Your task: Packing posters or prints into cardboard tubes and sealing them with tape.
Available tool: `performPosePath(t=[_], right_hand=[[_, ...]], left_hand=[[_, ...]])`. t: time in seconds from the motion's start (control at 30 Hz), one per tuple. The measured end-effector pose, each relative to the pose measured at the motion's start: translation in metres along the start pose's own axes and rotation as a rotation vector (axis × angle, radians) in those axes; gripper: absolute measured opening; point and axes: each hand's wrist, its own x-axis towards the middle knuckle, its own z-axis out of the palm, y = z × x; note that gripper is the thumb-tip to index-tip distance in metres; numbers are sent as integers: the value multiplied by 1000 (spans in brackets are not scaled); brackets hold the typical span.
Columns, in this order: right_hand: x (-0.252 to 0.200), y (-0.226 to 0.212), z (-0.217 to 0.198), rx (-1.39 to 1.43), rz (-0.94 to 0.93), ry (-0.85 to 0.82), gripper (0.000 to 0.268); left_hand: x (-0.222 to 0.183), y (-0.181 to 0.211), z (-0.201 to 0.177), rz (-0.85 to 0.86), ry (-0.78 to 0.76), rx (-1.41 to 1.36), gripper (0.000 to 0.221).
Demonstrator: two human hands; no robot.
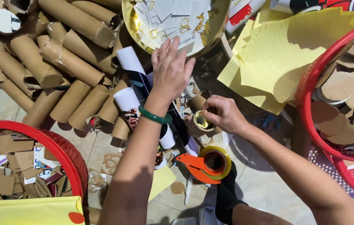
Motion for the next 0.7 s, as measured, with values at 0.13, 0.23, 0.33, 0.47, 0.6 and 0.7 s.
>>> performPosePath(t=[0.13, 0.23, 0.33, 0.47, 0.6, 0.7], right_hand=[[1, -5, -8, 8, 1, -21, 18], [5, -1, -7, -4, -34, -39, 18], [5, 22, 8, -145, -47, -55, 18], [6, 54, 26, -193, -59, -112, 18], [8, 73, 44, -290, -115, -188, 14], [5, 42, 32, -238, -62, -146, 17]], left_hand=[[12, -10, 18, -26, -69, 36, 48], [2, -7, 9, 26, 31, -6, 48], [-22, 16, -25, 23, 174, -148, 36], [-90, 33, -40, -112, 356, -392, 25], [-151, 31, -26, -652, 212, -957, 21], [-181, 25, -18, -842, 141, -1278, 15]])
